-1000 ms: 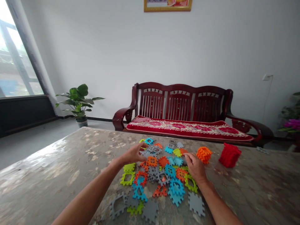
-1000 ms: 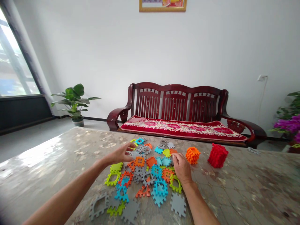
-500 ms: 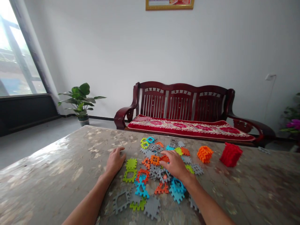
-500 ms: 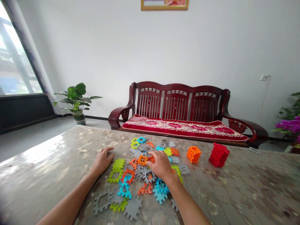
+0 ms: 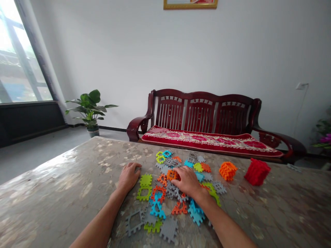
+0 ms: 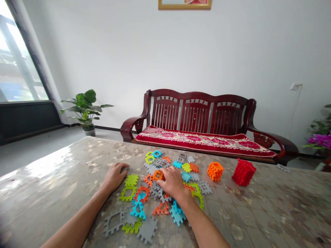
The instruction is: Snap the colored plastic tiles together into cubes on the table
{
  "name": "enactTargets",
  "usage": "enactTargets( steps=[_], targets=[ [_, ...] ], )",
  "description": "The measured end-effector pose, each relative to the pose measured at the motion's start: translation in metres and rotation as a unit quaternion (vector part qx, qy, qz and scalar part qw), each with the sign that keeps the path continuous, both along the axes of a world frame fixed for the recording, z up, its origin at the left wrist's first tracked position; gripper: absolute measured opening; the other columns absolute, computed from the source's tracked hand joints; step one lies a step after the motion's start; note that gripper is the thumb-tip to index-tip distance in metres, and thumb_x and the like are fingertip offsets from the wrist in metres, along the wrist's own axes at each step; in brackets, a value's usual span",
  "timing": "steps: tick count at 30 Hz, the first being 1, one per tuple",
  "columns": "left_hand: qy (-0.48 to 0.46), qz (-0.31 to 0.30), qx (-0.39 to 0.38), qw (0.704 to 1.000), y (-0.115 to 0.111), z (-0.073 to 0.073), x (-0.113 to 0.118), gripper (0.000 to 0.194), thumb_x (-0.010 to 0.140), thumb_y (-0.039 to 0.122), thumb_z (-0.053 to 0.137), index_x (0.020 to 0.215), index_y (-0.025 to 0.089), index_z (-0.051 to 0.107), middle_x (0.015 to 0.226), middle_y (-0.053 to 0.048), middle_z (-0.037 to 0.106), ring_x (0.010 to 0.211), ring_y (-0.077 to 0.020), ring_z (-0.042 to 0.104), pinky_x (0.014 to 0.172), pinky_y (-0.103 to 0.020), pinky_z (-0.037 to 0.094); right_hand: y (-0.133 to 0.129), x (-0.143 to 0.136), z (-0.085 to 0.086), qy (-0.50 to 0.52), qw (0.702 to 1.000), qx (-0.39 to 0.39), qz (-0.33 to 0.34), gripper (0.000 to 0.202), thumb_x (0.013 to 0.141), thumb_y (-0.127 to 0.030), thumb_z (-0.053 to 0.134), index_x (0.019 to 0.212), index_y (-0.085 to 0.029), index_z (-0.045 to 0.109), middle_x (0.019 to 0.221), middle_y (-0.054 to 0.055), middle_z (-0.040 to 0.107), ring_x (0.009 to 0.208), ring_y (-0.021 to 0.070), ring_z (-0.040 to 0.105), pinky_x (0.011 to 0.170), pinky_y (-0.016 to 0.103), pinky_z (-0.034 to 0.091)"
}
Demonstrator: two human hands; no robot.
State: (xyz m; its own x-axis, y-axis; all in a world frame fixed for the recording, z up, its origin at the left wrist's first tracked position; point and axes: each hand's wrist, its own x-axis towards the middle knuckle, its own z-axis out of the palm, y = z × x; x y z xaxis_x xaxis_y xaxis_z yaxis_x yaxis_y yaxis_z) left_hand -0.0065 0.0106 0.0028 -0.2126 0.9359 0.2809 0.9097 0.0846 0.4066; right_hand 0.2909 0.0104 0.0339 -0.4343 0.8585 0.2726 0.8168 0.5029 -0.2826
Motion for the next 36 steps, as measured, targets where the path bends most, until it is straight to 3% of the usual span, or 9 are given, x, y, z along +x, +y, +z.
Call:
enactTargets(
  steps=[3, 6, 12, 17, 23, 27, 30, 33, 36],
  targets=[
    [0.002, -0.004, 0.003, 1.0, 0.001, -0.001, -0.001, 0.036, 0.077, 0.021, 0.05, 0.104, 0.021, 0.074, 0.116, -0.008, 0.07, 0.113, -0.0244, 0.061, 0.102, -0.034, 0.046, -0.006, 0.004, 0.004, 0.026, 0.999, 0.042, -0.013, 0.04, 0.081, -0.039, 0.069, 0.119, -0.026, 0.069, 0.109, 0.005, 0.074, 0.105, 0.0242, 0.062, 0.093, 0.035, 0.043],
    [0.005, -0.008, 0.001, 1.0, 0.003, -0.004, -0.004, 0.036, 0.078, 0.023, 0.049, 0.104, 0.022, 0.074, 0.117, -0.008, 0.069, 0.113, -0.0245, 0.061, 0.103, -0.035, 0.045, -0.007, 0.025, 0.01, 0.07, 0.992, 0.1, -0.034, 0.037, 0.083, -0.037, 0.067, 0.118, -0.025, 0.069, 0.111, 0.006, 0.074, 0.104, 0.0233, 0.063, 0.095, 0.035, 0.045],
    [0.01, -0.021, 0.007, 1.0, 0.01, -0.015, -0.013, 0.035, 0.079, 0.028, 0.047, 0.1, 0.024, 0.075, 0.115, -0.007, 0.07, 0.112, -0.0258, 0.062, 0.101, -0.037, 0.046, 0.013, 0.122, 0.023, 0.111, 0.954, 0.204, -0.189, 0.036, 0.086, -0.04, 0.059, 0.114, -0.021, 0.071, 0.114, 0.009, 0.073, 0.105, 0.0253, 0.063, 0.096, 0.037, 0.045],
    [0.009, -0.023, 0.009, 1.0, 0.013, -0.017, -0.015, 0.035, 0.078, 0.03, 0.047, 0.099, 0.025, 0.074, 0.115, -0.007, 0.07, 0.112, -0.0254, 0.062, 0.103, -0.037, 0.045, 0.018, 0.185, 0.027, 0.105, 0.907, 0.209, -0.35, 0.043, 0.087, -0.049, 0.052, 0.11, -0.019, 0.073, 0.106, 0.012, 0.075, 0.096, 0.0272, 0.065, 0.086, 0.037, 0.047],
    [0.008, -0.031, 0.02, 0.999, 0.014, -0.019, -0.017, 0.034, 0.077, 0.032, 0.047, 0.097, 0.026, 0.074, 0.114, -0.007, 0.071, 0.111, -0.0257, 0.062, 0.102, -0.038, 0.046, 0.01, 0.195, 0.02, 0.053, 0.873, 0.158, -0.458, 0.044, 0.084, -0.051, 0.057, 0.114, -0.023, 0.073, 0.096, 0.015, 0.075, 0.086, 0.029, 0.066, 0.072, 0.037, 0.046],
    [-0.001, -0.026, 0.024, 0.999, 0.013, -0.019, -0.017, 0.033, 0.075, 0.032, 0.049, 0.095, 0.026, 0.075, 0.112, -0.006, 0.072, 0.11, -0.0253, 0.063, 0.101, -0.036, 0.047, 0.008, 0.197, 0.016, 0.034, 0.869, 0.147, -0.471, 0.044, 0.084, -0.053, 0.057, 0.113, -0.025, 0.073, 0.093, 0.014, 0.075, 0.083, 0.0287, 0.066, 0.072, 0.039, 0.047],
    [0.0, -0.027, 0.025, 0.999, 0.013, -0.019, -0.017, 0.034, 0.076, 0.032, 0.049, 0.096, 0.026, 0.075, 0.112, -0.007, 0.072, 0.111, -0.0252, 0.063, 0.102, -0.037, 0.047, 0.01, 0.199, 0.015, 0.042, 0.873, 0.155, -0.46, 0.044, 0.085, -0.052, 0.057, 0.114, -0.023, 0.072, 0.1, 0.015, 0.074, 0.09, 0.0301, 0.065, 0.078, 0.041, 0.047],
    [-0.013, -0.033, 0.022, 0.999, 0.014, -0.018, -0.017, 0.036, 0.078, 0.036, 0.048, 0.099, 0.025, 0.075, 0.113, -0.006, 0.073, 0.112, -0.0251, 0.063, 0.104, -0.037, 0.046, 0.014, 0.191, 0.016, 0.089, 0.904, 0.162, -0.385, 0.044, 0.086, -0.047, 0.053, 0.114, -0.018, 0.072, 0.111, 0.016, 0.072, 0.102, 0.03, 0.063, 0.089, 0.042, 0.047],
    [-0.071, -0.054, 0.009, 0.996, 0.016, -0.014, -0.018, 0.042, 0.079, 0.044, 0.049, 0.105, 0.023, 0.074, 0.115, -0.007, 0.074, 0.113, -0.0259, 0.063, 0.106, -0.039, 0.046, 0.017, 0.167, 0.017, 0.16, 0.948, 0.12, -0.249, 0.04, 0.085, -0.044, 0.054, 0.113, -0.019, 0.071, 0.113, 0.011, 0.072, 0.108, 0.0261, 0.063, 0.097, 0.04, 0.046]
  ],
)
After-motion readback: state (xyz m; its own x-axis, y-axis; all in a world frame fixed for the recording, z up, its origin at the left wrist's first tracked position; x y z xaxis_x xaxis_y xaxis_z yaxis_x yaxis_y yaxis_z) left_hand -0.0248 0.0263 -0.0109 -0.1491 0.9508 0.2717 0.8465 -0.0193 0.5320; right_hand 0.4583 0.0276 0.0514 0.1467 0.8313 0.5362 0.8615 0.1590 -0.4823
